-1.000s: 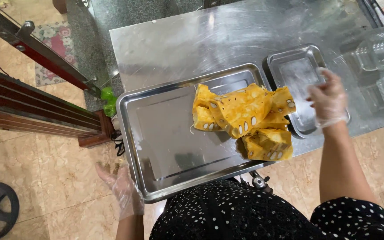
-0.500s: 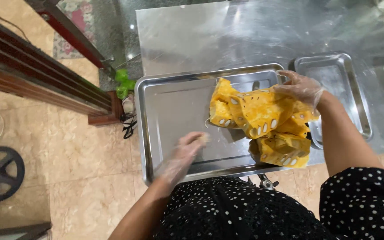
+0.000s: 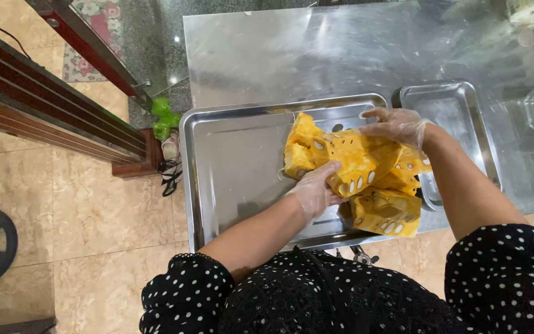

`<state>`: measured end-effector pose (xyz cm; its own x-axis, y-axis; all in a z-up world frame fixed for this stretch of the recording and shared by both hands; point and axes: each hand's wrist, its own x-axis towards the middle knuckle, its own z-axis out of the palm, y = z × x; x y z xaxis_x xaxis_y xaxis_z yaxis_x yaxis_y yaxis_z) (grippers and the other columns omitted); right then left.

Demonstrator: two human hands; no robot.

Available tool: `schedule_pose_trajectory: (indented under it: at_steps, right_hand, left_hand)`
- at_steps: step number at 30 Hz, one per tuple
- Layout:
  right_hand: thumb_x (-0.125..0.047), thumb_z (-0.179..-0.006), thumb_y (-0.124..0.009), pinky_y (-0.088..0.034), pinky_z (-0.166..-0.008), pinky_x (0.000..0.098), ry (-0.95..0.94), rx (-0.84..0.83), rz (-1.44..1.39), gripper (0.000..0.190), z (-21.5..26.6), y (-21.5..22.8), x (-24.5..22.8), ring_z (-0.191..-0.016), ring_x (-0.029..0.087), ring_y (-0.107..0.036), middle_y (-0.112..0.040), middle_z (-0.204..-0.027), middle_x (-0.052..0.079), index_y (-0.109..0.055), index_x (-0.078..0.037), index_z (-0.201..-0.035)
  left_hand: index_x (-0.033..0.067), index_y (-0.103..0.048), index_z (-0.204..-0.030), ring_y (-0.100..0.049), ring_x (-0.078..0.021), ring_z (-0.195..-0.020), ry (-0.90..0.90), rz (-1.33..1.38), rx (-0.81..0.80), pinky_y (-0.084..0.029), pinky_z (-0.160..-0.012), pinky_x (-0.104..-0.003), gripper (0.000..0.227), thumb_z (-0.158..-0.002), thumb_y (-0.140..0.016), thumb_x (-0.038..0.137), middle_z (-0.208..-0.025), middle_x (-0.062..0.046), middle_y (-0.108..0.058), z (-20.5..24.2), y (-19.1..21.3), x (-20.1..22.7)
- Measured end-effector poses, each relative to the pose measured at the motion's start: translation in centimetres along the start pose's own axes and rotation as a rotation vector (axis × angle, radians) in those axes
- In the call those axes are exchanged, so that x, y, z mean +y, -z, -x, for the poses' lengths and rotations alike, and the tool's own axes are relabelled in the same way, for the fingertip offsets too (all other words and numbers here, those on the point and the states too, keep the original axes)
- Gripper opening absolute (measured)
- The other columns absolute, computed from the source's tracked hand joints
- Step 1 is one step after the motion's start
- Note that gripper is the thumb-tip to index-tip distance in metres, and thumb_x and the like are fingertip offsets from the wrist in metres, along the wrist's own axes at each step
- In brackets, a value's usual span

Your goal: Separating edible jackfruit pods from the rind and core by hand on a metal tray

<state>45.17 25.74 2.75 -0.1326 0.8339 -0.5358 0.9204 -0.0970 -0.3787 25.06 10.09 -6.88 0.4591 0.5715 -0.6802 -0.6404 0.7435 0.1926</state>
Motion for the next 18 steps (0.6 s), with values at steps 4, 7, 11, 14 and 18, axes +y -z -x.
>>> schedule_pose_trajectory:
  at_steps: [4,7,11,14,18]
  right_hand:
    - [-0.054,-0.08,-0.081,-0.056,-0.1,0.0419,-0.142,0.006,-0.179,0.055,4.4,-0.5,-4.1,-0.111,0.032,-0.072,-0.077,-0.117,0.013,-0.075,-0.032,-0.13]
    - [-0.046,-0.081,-0.083,-0.055,-0.1,0.0463,-0.214,0.012,-0.347,0.055,8.6,0.0,-8.0,-0.114,0.039,-0.071,-0.075,-0.119,0.022,-0.077,-0.019,-0.129]
    - [-0.025,-0.087,-0.082,-0.056,-0.096,0.0471,-0.113,0.019,-0.653,0.036,11.2,1.0,-9.9,-0.108,0.031,-0.07,-0.072,-0.112,0.021,-0.077,-0.008,-0.118]
    - [-0.03,-0.088,-0.08,-0.049,-0.108,0.0528,0.07,-0.037,-0.471,0.053,8.5,0.8,-12.1,-0.124,0.041,-0.064,-0.069,-0.127,0.028,-0.07,-0.001,-0.131]
    - [-0.032,-0.086,-0.08,-0.053,-0.105,0.0476,0.132,-0.161,-0.567,0.054,9.2,-2.2,-17.4,-0.115,0.031,-0.067,-0.071,-0.121,0.019,-0.071,-0.009,-0.134]
  left_hand:
    - [0.0155,-0.054,-0.141,-0.071,-0.042,-0.109,-0.078,0.009,0.099,-0.062,-0.082,-0.06,0.073,-0.082,-0.092,0.036,-0.131,-0.019,-0.066,-0.3,-0.4,-0.4]
    - [0.0161,-0.053,-0.135,-0.073,-0.0433,-0.103,-0.123,-0.052,0.172,-0.063,-0.075,-0.062,0.077,-0.076,-0.097,0.033,-0.123,-0.02,-0.07,1.7,-0.3,-0.1]
    - [0.0134,-0.056,-0.135,-0.07,-0.0458,-0.105,-0.285,-0.069,0.149,-0.063,-0.074,-0.064,0.079,-0.069,-0.099,0.021,-0.124,-0.022,-0.069,5.9,0.7,1.5]
    - [0.0173,-0.051,-0.135,-0.068,-0.0401,-0.113,-0.414,-0.168,0.186,-0.062,-0.082,-0.06,0.081,-0.067,-0.095,0.022,-0.127,-0.018,-0.069,11.7,1.3,4.8]
    - [0.0178,-0.045,-0.146,-0.063,-0.0412,-0.124,-0.504,-0.191,0.251,-0.06,-0.094,-0.058,0.093,-0.067,-0.091,0.031,-0.142,-0.019,-0.06,16.0,5.8,8.0]
